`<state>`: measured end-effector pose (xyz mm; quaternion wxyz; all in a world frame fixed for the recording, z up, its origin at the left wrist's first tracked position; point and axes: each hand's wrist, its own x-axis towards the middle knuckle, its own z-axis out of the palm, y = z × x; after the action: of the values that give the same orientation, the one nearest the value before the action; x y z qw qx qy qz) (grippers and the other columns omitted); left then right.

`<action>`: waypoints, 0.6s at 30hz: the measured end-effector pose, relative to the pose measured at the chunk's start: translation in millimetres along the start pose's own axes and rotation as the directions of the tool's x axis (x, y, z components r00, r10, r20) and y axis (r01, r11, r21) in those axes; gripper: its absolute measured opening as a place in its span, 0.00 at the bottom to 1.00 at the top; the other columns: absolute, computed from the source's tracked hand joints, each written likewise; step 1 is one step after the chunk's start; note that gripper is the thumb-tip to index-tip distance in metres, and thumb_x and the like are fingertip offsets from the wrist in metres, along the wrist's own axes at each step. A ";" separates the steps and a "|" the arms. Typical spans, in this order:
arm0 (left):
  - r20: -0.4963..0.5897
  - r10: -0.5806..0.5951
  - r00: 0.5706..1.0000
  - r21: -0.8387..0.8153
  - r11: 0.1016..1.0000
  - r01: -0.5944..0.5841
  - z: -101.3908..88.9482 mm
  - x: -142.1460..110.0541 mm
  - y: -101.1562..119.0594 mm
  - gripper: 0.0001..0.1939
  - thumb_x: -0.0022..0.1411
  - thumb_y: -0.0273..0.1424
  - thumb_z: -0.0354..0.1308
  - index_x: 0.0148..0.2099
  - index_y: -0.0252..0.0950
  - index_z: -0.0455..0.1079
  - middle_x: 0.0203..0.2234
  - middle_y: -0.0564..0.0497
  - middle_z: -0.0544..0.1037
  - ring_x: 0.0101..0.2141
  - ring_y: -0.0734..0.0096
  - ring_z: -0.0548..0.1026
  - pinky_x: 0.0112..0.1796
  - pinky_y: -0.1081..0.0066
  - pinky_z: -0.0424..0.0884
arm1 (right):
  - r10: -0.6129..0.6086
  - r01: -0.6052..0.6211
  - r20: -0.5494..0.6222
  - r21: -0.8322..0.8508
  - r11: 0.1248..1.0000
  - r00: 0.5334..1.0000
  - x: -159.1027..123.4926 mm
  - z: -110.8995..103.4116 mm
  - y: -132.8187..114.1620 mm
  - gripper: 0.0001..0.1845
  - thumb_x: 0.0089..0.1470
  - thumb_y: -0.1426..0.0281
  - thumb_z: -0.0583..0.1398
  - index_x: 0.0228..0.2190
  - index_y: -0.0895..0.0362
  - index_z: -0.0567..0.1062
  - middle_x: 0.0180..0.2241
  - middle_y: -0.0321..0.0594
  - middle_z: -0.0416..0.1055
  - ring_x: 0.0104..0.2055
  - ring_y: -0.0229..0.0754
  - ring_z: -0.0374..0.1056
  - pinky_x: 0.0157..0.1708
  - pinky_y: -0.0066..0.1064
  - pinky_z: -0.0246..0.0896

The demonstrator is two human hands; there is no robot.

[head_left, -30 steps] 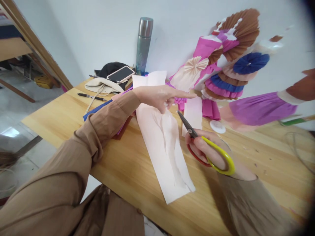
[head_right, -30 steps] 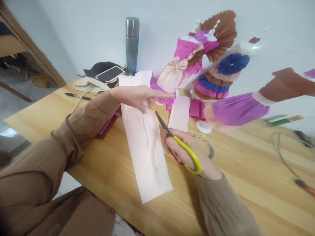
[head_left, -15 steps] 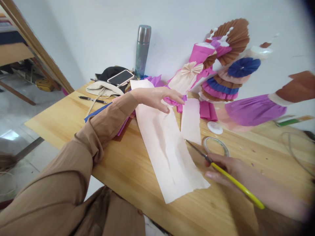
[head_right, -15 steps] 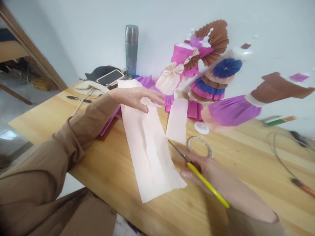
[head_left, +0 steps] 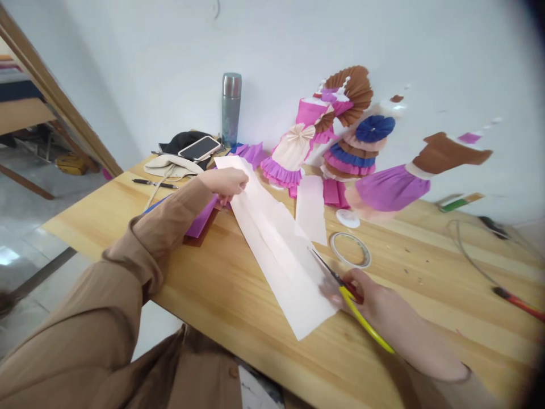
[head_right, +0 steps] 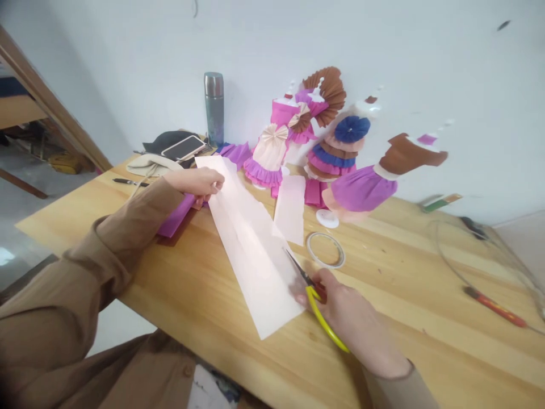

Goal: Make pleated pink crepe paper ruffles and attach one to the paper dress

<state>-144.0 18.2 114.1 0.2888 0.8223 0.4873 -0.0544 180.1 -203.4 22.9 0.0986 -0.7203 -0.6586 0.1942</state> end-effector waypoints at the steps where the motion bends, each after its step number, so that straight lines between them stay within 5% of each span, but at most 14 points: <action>1: 0.055 -0.069 0.996 -0.077 0.994 0.073 6.2 -3.8 -1.9 0.07 0.55 0.22 0.53 0.36 0.37 0.62 0.18 0.55 0.72 0.19 0.70 0.73 0.28 0.73 0.68 | 0.011 -0.011 -0.005 -0.016 1.000 1.000 -1.5 0.8 -1.3 0.20 0.50 0.48 0.58 0.32 0.52 0.68 0.21 0.40 0.74 0.21 0.47 0.69 0.23 0.35 0.57; 5: 0.126 -0.092 0.988 -0.402 0.905 0.136 31.9 -17.9 -3.1 0.08 0.57 0.23 0.53 0.36 0.39 0.56 0.21 0.56 0.74 0.22 0.71 0.77 0.29 0.73 0.71 | -0.027 0.027 -0.015 0.021 0.999 1.000 -4.0 3.1 -8.7 0.19 0.50 0.49 0.57 0.30 0.51 0.68 0.20 0.38 0.72 0.21 0.47 0.69 0.24 0.36 0.59; 10: 0.184 -0.154 0.971 -0.572 0.786 0.233 51.9 -38.0 10.1 0.08 0.61 0.25 0.55 0.39 0.38 0.57 0.23 0.54 0.74 0.25 0.69 0.78 0.31 0.72 0.74 | 0.015 -0.013 0.037 -0.063 0.998 0.999 -5.1 4.0 -22.7 0.16 0.54 0.52 0.58 0.32 0.52 0.69 0.24 0.42 0.76 0.27 0.52 0.74 0.27 0.36 0.59; 18: -0.021 -0.195 0.981 -0.809 0.580 0.098 73.7 -50.2 35.8 0.06 0.58 0.26 0.61 0.36 0.35 0.65 0.33 0.51 0.73 0.35 0.73 0.76 0.35 0.75 0.74 | -0.064 0.063 0.062 0.008 0.998 0.996 -5.1 13.4 -66.6 0.11 0.55 0.59 0.63 0.33 0.54 0.72 0.28 0.40 0.75 0.30 0.46 0.73 0.29 0.31 0.53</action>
<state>-126.2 -72.2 86.9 0.5962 0.5620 0.5403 0.1916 113.7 -202.5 38.1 0.0863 -0.6924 -0.6833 0.2151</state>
